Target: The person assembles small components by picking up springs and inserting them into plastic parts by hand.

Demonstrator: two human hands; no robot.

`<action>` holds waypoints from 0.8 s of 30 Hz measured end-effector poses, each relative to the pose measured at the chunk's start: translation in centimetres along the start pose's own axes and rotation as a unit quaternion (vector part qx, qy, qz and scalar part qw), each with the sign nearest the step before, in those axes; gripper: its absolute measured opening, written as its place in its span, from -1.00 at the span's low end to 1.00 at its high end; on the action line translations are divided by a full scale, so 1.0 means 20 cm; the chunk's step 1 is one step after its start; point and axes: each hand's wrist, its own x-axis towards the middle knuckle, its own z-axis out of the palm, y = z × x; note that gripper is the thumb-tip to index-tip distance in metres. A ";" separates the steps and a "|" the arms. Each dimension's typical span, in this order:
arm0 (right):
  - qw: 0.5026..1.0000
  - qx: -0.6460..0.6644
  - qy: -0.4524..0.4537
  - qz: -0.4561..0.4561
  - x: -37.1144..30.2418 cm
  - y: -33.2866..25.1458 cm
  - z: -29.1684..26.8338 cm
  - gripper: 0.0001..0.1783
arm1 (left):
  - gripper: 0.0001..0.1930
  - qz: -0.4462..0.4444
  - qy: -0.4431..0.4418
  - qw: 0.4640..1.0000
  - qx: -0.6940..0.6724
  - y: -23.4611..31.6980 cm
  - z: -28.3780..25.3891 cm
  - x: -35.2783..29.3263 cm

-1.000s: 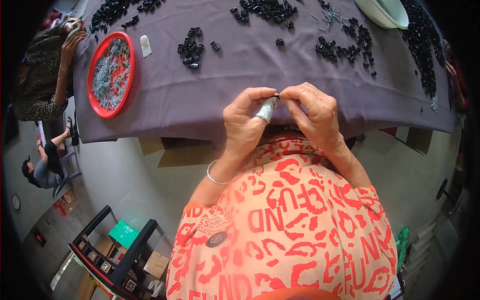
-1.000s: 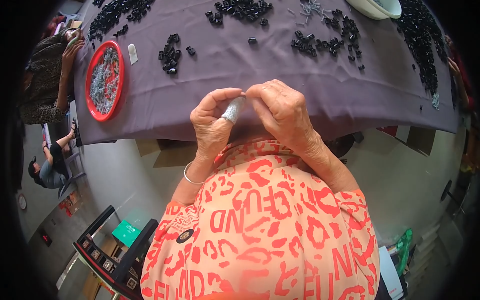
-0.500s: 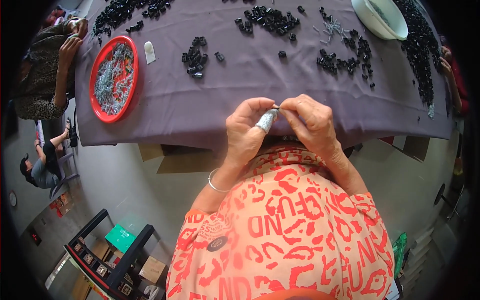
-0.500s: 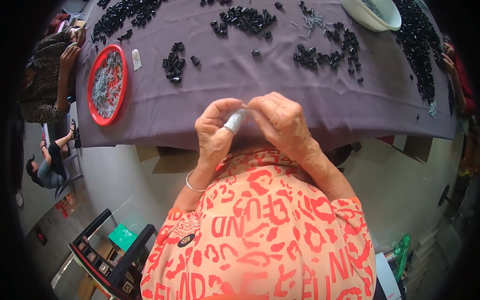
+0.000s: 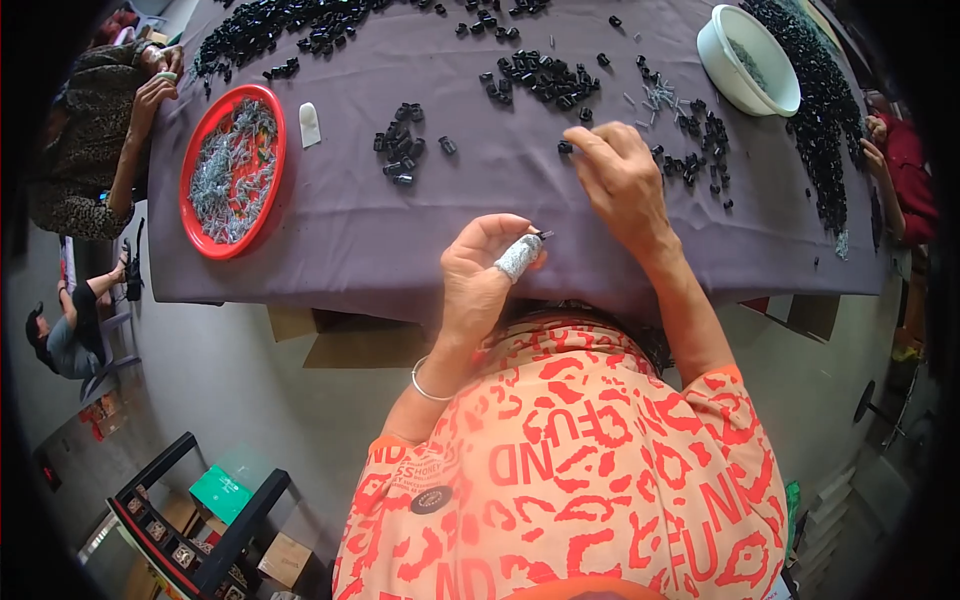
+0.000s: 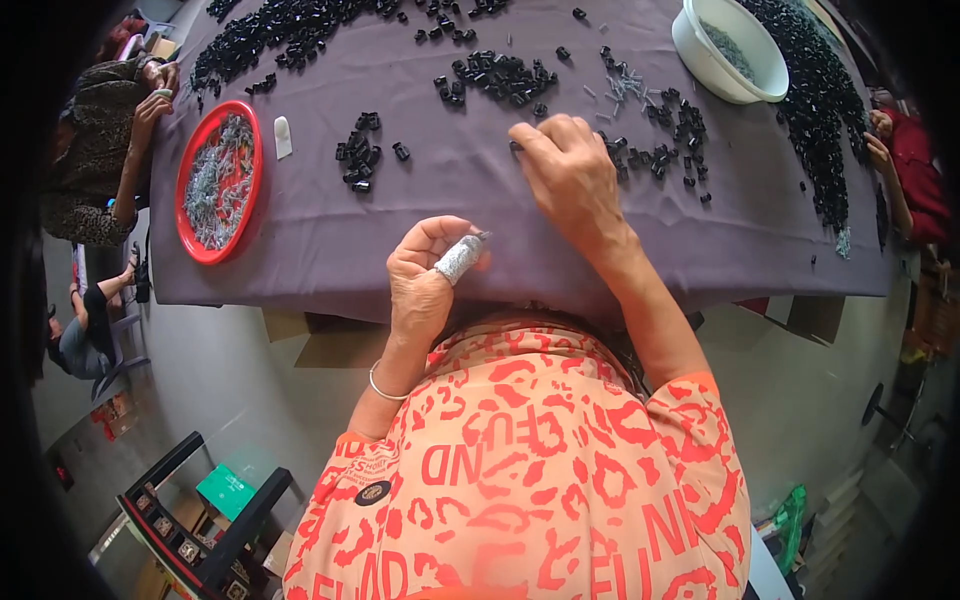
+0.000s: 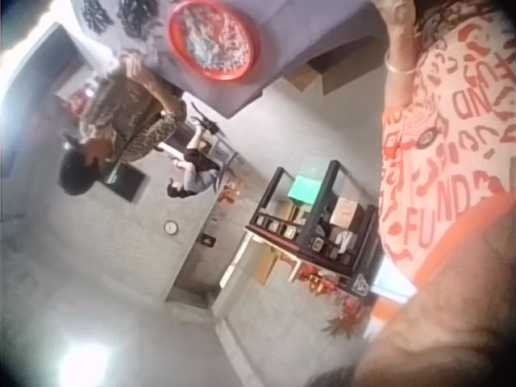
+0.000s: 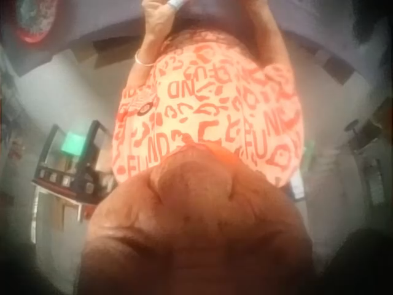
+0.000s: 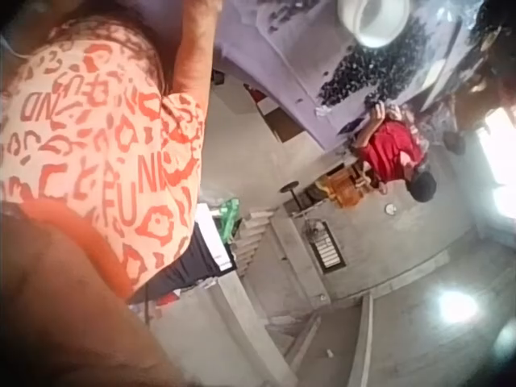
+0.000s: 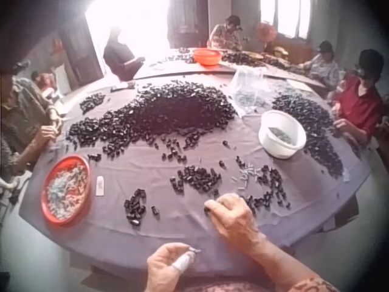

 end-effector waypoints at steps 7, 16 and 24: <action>0.997 -0.076 -0.001 -0.034 0.04 0.04 0.09 -0.80 | -0.78 -0.010 -0.008 1.000 -0.024 -0.01 -0.01 0.00; 0.912 0.334 -0.063 0.231 -0.06 -0.04 -0.06 -0.79 | -0.77 -0.015 -0.011 1.000 -0.010 0.00 -0.01 0.01; 0.986 0.155 -0.015 0.057 -0.12 -0.04 -0.10 -0.77 | -0.80 -0.011 -0.003 1.000 0.019 0.01 0.01 0.01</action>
